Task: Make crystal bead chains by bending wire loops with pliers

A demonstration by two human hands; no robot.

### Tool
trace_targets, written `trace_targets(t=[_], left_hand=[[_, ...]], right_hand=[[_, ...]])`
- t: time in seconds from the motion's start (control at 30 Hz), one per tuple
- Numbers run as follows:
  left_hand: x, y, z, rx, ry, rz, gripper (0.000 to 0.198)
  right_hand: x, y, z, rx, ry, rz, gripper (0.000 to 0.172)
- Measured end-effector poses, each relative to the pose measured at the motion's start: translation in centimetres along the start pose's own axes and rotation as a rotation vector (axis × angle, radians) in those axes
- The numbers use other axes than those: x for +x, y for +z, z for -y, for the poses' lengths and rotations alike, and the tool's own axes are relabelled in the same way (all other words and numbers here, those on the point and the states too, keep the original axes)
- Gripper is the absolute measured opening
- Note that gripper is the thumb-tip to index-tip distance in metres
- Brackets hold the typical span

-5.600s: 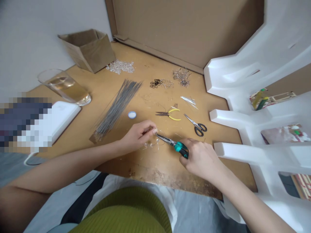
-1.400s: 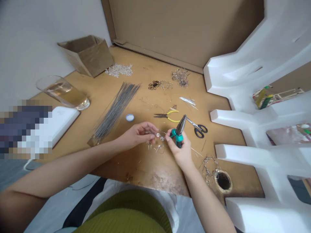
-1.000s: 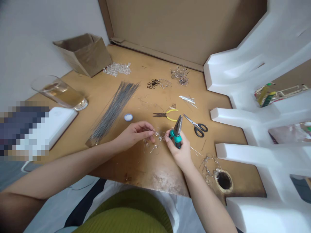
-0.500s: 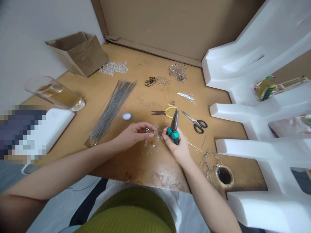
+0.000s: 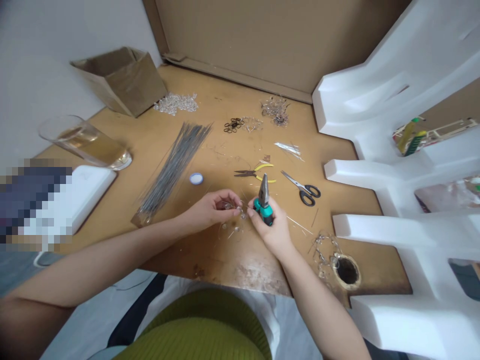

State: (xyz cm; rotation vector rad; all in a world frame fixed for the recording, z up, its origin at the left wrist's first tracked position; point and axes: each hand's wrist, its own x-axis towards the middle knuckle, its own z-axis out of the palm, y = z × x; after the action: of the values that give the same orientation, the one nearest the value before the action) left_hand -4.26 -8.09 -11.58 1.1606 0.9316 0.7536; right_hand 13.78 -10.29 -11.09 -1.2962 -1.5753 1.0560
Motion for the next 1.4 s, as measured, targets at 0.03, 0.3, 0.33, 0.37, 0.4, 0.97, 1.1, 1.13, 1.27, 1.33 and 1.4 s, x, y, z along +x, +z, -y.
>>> trace_targets(t=[0.03,0.3,0.33,0.37,0.4,0.97,1.1,1.13,1.27,1.33,1.4], left_hand=[[0.0,0.0,0.0,-0.006,-0.002,0.000,0.024],[0.0,-0.3,-0.2,-0.027,-0.029,-0.001,0.024],[0.0,-0.3,-0.2,-0.035,-0.027,0.003,0.024],[0.0,-0.3,-0.2,-0.042,-0.022,0.005,0.023],[0.0,-0.3,-0.1,-0.048,-0.020,0.007,0.022],[-0.1,-0.5,-0.3,-0.046,-0.001,0.027,0.015],[-0.1,-0.4,-0.6,-0.075,-0.012,0.051,0.015],[-0.1,-0.4,-0.6,-0.076,-0.015,0.049,0.015],[-0.1,-0.4,-0.5,-0.035,-0.018,0.003,0.018],[-0.2,-0.4,-0.4,0.011,-0.004,-0.004,0.018],[-0.2,-0.5,-0.3,0.054,0.014,0.006,0.017]], right_hand=[[0.0,0.0,-0.1,0.012,0.002,-0.001,0.014],[0.1,-0.3,-0.3,0.198,0.021,-0.009,0.016],[0.1,-0.3,-0.3,0.200,0.015,-0.006,0.015],[0.1,-0.4,-0.3,0.195,0.009,0.000,0.014],[0.1,-0.4,-0.2,0.184,0.006,0.007,0.013],[-0.2,-0.7,0.3,-0.258,-0.166,0.031,0.008],[-0.2,-0.7,0.3,-0.281,-0.178,0.060,0.010],[-0.2,-0.7,0.3,-0.294,-0.186,0.072,0.010],[-0.2,-0.8,0.3,-0.354,-0.254,0.143,0.017],[-0.2,-0.9,0.3,-0.366,-0.273,0.170,0.020],[-0.2,-1.0,0.4,-0.370,-0.276,0.198,0.021]])
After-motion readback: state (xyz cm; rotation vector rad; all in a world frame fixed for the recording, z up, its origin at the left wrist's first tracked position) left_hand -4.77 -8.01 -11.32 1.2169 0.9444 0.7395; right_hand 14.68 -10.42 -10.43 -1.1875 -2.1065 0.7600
